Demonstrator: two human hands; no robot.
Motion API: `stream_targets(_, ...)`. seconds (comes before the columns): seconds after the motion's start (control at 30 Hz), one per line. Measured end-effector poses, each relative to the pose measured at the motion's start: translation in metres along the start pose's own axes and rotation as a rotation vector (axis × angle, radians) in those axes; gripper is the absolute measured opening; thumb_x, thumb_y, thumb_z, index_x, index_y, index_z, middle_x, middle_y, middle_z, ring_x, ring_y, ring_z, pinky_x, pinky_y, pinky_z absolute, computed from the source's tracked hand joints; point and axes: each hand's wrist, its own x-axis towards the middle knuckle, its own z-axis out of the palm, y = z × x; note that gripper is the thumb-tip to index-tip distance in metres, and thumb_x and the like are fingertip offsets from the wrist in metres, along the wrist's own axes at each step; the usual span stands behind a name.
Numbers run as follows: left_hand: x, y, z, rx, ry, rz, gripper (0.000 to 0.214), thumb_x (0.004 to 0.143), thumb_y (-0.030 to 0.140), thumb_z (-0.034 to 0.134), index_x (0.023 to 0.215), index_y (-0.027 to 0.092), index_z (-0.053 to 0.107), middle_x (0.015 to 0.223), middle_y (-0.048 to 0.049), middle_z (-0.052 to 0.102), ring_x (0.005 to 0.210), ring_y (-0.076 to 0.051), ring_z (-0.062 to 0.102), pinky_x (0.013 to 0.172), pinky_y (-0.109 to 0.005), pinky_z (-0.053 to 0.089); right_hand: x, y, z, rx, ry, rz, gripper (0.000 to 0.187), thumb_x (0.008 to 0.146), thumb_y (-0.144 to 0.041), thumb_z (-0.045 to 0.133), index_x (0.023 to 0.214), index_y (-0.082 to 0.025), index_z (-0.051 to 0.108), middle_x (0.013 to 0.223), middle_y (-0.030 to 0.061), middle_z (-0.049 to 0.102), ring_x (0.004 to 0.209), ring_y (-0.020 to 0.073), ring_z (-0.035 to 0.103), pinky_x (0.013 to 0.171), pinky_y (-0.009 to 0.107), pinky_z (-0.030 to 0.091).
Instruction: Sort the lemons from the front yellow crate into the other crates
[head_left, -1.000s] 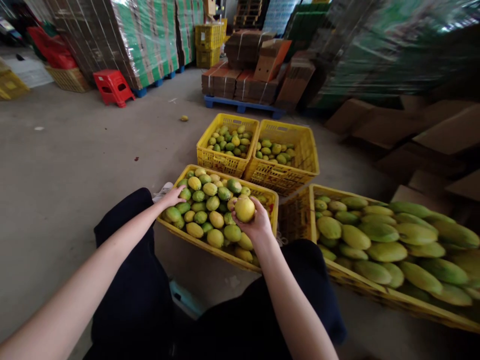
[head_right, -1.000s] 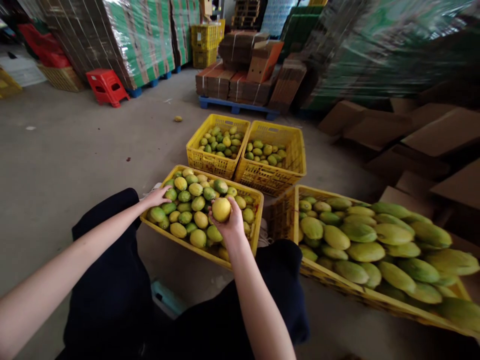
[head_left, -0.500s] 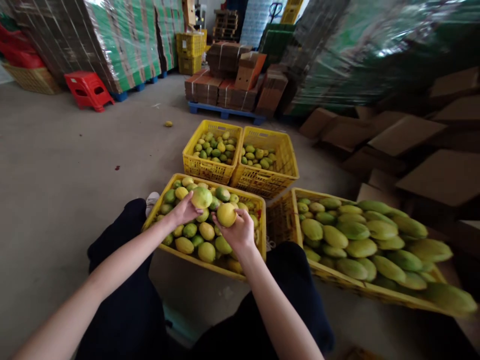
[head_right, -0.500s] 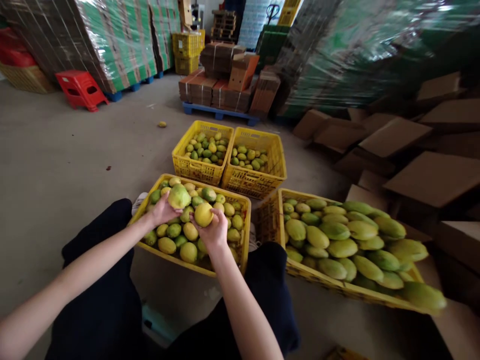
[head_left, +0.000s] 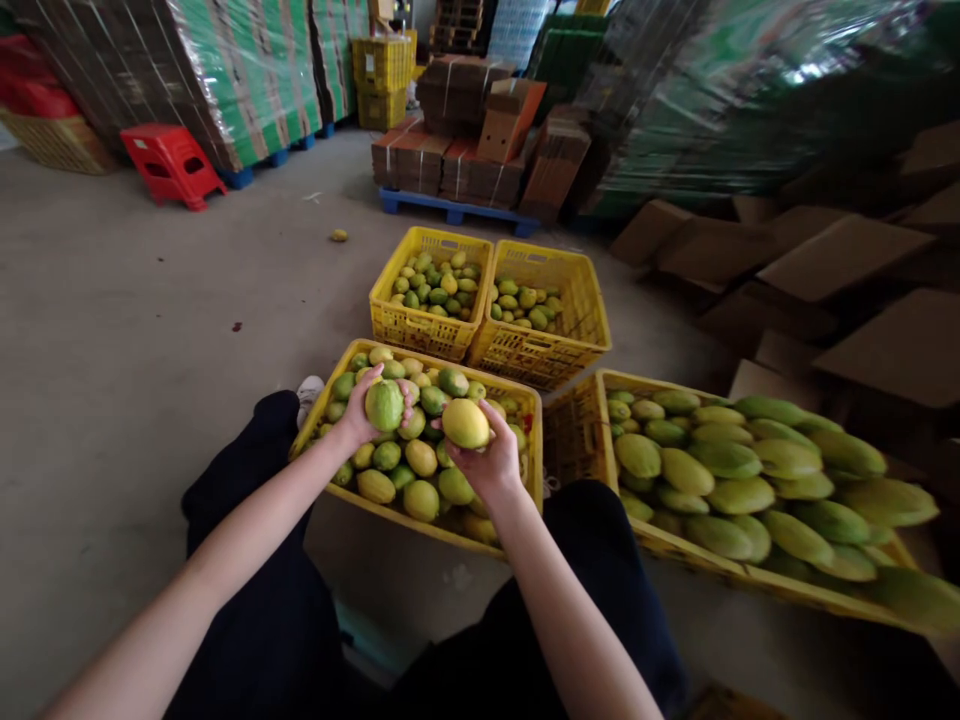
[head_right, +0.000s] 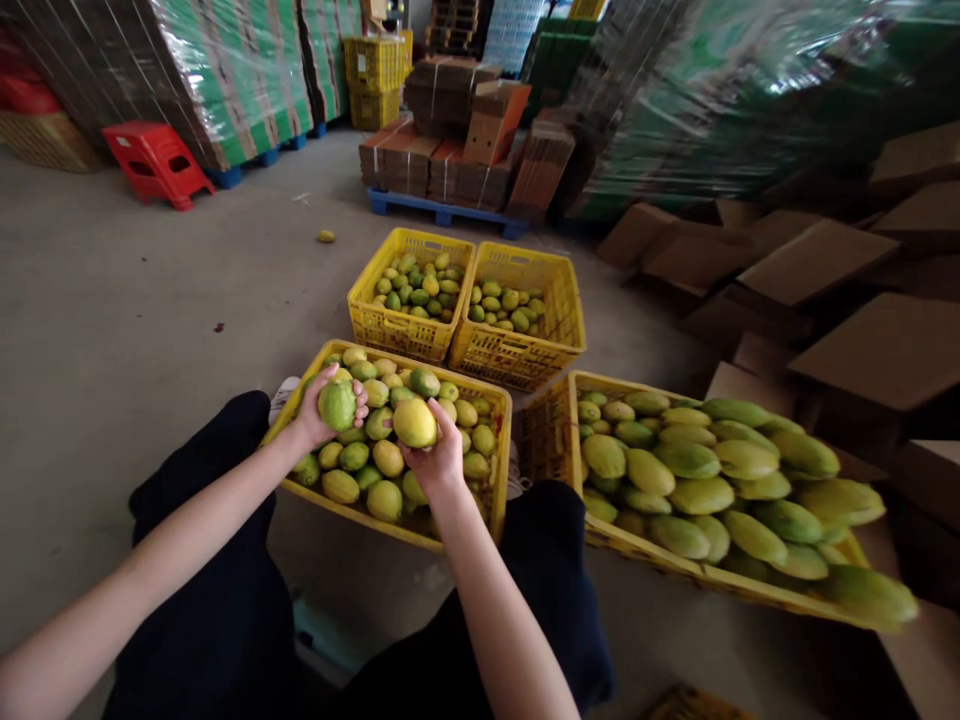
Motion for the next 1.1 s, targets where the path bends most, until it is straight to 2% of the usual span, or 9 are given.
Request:
stream_targets(0.07, -0.007, 0.003, 0.001, 0.002, 0.001, 0.03, 0.055, 0.079, 0.074, 0.045, 0.071, 0.02, 0.053, 0.064, -0.006, 0.058, 0.058, -0.019, 0.057, 0.056, -0.035, 0.048, -0.004, 0.002, 0.004, -0.069, 0.052, -0.041, 0.01, 0.085, -0.029, 0.067, 0.09, -0.019, 0.068, 0.073, 0.001, 0.076, 0.057, 0.0156, 0.071, 0.042, 0.019, 0.051)
stream_targets(0.13, -0.012, 0.004, 0.003, 0.02, -0.008, 0.074, 0.051, 0.078, 0.069, 0.05, 0.07, 0.019, 0.056, 0.062, -0.0061, 0.059, 0.056, -0.018, 0.057, 0.056, -0.034, 0.048, -0.007, 0.004, 0.007, -0.08, 0.033, -0.068, 0.008, 0.085, -0.026, 0.068, 0.09, -0.02, 0.068, 0.075, 0.001, 0.076, 0.063, 0.0156, 0.073, 0.047, 0.018, 0.053)
stream_targets(0.3, -0.015, -0.004, 0.009, 0.072, -0.066, 0.166, 0.044, 0.075, 0.061, 0.056, 0.068, 0.018, 0.063, 0.064, -0.008, 0.066, 0.059, -0.02, 0.062, 0.06, -0.035, 0.051, -0.006, 0.008, 0.004, 0.144, -0.186, -0.225, 0.01, 0.088, -0.031, 0.066, 0.093, -0.023, 0.069, 0.088, 0.0024, 0.078, 0.076, 0.0148, 0.073, 0.069, 0.023, 0.061)
stream_targets(0.53, -0.016, -0.011, 0.014, -0.055, -0.018, 0.135, 0.036, 0.072, 0.053, 0.058, 0.077, 0.018, 0.066, 0.08, -0.0117, 0.075, 0.092, -0.033, 0.073, 0.077, -0.043, 0.058, -0.001, 0.024, 0.002, 0.012, -0.271, -0.345, 0.029, 0.062, -0.019, 0.078, 0.088, -0.024, 0.067, 0.087, 0.0009, 0.077, 0.092, 0.0233, 0.073, 0.092, 0.039, 0.06)
stream_targets(0.67, -0.014, -0.014, 0.016, -0.1, 0.045, 0.126, 0.048, 0.078, 0.061, 0.046, 0.092, 0.019, 0.066, 0.093, -0.0123, 0.076, 0.105, -0.034, 0.07, 0.085, -0.047, 0.057, -0.004, 0.042, 0.003, -0.076, -0.274, -0.363, 0.039, 0.055, -0.015, 0.08, 0.091, -0.024, 0.069, 0.09, -0.0003, 0.078, 0.092, 0.0216, 0.072, 0.092, 0.034, 0.058)
stream_targets(0.83, -0.012, -0.022, 0.017, -0.151, 0.034, 0.007, 0.056, 0.077, 0.066, 0.047, 0.107, 0.021, 0.06, 0.104, -0.0134, 0.075, 0.107, -0.034, 0.069, 0.088, -0.051, 0.056, 0.009, 0.037, -0.003, -0.059, -0.183, -0.306, 0.024, 0.073, -0.035, 0.077, 0.093, -0.025, 0.07, 0.088, -0.0008, 0.078, 0.086, 0.0188, 0.073, 0.079, 0.029, 0.06)
stream_targets(0.97, -0.011, -0.022, 0.021, -0.195, 0.009, -0.003, 0.051, 0.075, 0.066, 0.052, 0.101, 0.023, 0.059, 0.102, -0.0126, 0.075, 0.106, -0.035, 0.069, 0.088, -0.054, 0.056, 0.017, 0.019, -0.005, 0.007, -0.134, -0.261, 0.02, 0.082, -0.04, 0.071, 0.095, -0.025, 0.07, 0.087, 0.0, 0.078, 0.076, 0.0156, 0.072, 0.067, 0.025, 0.059)
stream_targets(1.03, -0.01, -0.021, 0.023, -0.219, 0.024, 0.024, 0.046, 0.076, 0.065, 0.053, 0.093, 0.022, 0.058, 0.098, -0.0124, 0.074, 0.107, -0.035, 0.07, 0.088, -0.055, 0.057, 0.016, 0.015, -0.005, -0.019, -0.171, -0.327, 0.022, 0.076, -0.032, 0.078, 0.094, -0.024, 0.07, 0.084, -0.0004, 0.077, 0.077, 0.0157, 0.072, 0.069, 0.025, 0.059)
stream_targets(1.1, -0.01, -0.019, 0.026, -0.245, 0.071, 0.079, 0.041, 0.078, 0.062, 0.053, 0.085, 0.022, 0.057, 0.093, -0.0116, 0.074, 0.109, -0.035, 0.07, 0.089, -0.054, 0.059, 0.014, 0.015, -0.005, -0.097, -0.188, -0.428, 0.034, 0.066, -0.024, 0.085, 0.097, -0.023, 0.07, 0.083, -0.0017, 0.077, 0.081, 0.0167, 0.072, 0.074, 0.026, 0.059)
